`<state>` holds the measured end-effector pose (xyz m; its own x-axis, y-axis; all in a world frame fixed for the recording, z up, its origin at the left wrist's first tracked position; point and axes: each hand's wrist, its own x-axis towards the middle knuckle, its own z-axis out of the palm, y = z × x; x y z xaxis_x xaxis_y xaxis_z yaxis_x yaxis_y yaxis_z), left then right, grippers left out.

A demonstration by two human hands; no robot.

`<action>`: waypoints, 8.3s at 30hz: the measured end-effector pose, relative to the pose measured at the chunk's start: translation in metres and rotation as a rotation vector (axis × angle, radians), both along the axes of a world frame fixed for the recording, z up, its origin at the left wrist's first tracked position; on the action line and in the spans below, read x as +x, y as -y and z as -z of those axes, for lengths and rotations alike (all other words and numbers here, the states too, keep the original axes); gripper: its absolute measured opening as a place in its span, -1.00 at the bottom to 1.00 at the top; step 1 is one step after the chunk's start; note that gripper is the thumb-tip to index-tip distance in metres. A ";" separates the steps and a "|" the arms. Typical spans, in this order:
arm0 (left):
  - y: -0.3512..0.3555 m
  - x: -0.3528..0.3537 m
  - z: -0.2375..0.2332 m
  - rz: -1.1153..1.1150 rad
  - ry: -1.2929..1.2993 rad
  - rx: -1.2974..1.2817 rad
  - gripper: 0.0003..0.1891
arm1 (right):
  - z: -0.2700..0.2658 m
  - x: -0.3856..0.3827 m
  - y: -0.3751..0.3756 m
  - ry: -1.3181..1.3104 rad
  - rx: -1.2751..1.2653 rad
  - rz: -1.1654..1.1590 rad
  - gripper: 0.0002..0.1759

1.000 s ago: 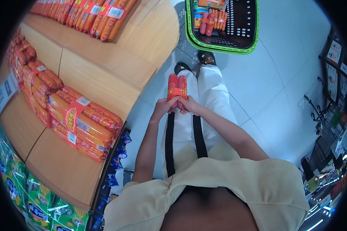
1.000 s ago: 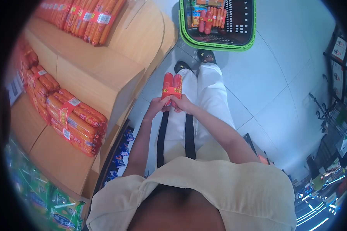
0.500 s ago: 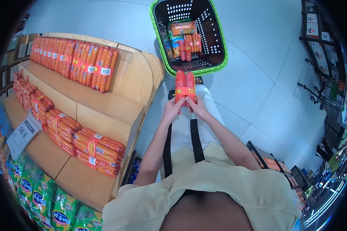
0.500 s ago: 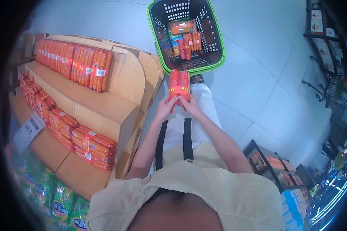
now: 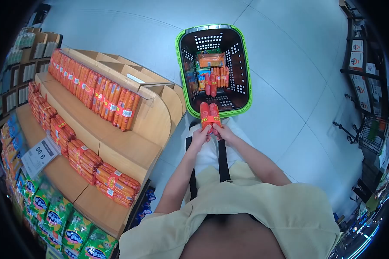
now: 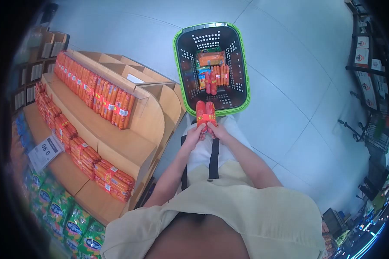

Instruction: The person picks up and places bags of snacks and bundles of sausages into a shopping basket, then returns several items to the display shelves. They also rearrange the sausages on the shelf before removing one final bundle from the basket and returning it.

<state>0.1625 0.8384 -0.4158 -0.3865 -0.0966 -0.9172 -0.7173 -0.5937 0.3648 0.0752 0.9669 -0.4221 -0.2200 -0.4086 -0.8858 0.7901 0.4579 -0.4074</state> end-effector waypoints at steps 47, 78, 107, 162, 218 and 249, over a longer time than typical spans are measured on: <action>0.034 -0.033 0.136 1.426 -0.252 -1.123 -0.47 | 0.118 -0.040 -0.004 -1.091 0.412 -1.087 -0.72; 0.084 -0.113 -0.103 1.406 -0.444 -1.429 -0.25 | -0.092 -0.106 0.006 -1.624 0.251 -0.780 -0.65; 0.083 -0.181 -0.129 0.850 0.244 -1.042 -0.15 | -0.090 -0.266 0.133 -1.967 -0.188 -1.246 -0.82; 0.229 -0.292 -0.116 0.524 0.233 -0.995 -0.71 | -0.118 -0.384 0.336 -1.325 -0.407 -2.002 -0.22; 0.406 -0.296 -0.113 0.150 0.442 -1.507 -0.96 | -0.150 -0.411 0.571 -1.215 -0.601 -2.246 -0.23; 0.458 -0.308 -0.120 0.225 0.471 -1.373 -0.91 | -0.158 -0.419 0.618 -1.456 -0.640 -2.179 -0.19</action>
<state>-0.1457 0.3807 -0.2962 -0.2088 -0.9572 -0.2003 -0.9557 0.1563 0.2494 -0.3438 0.3485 -0.2639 0.5340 -0.7055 -0.4660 -0.8453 -0.4575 -0.2760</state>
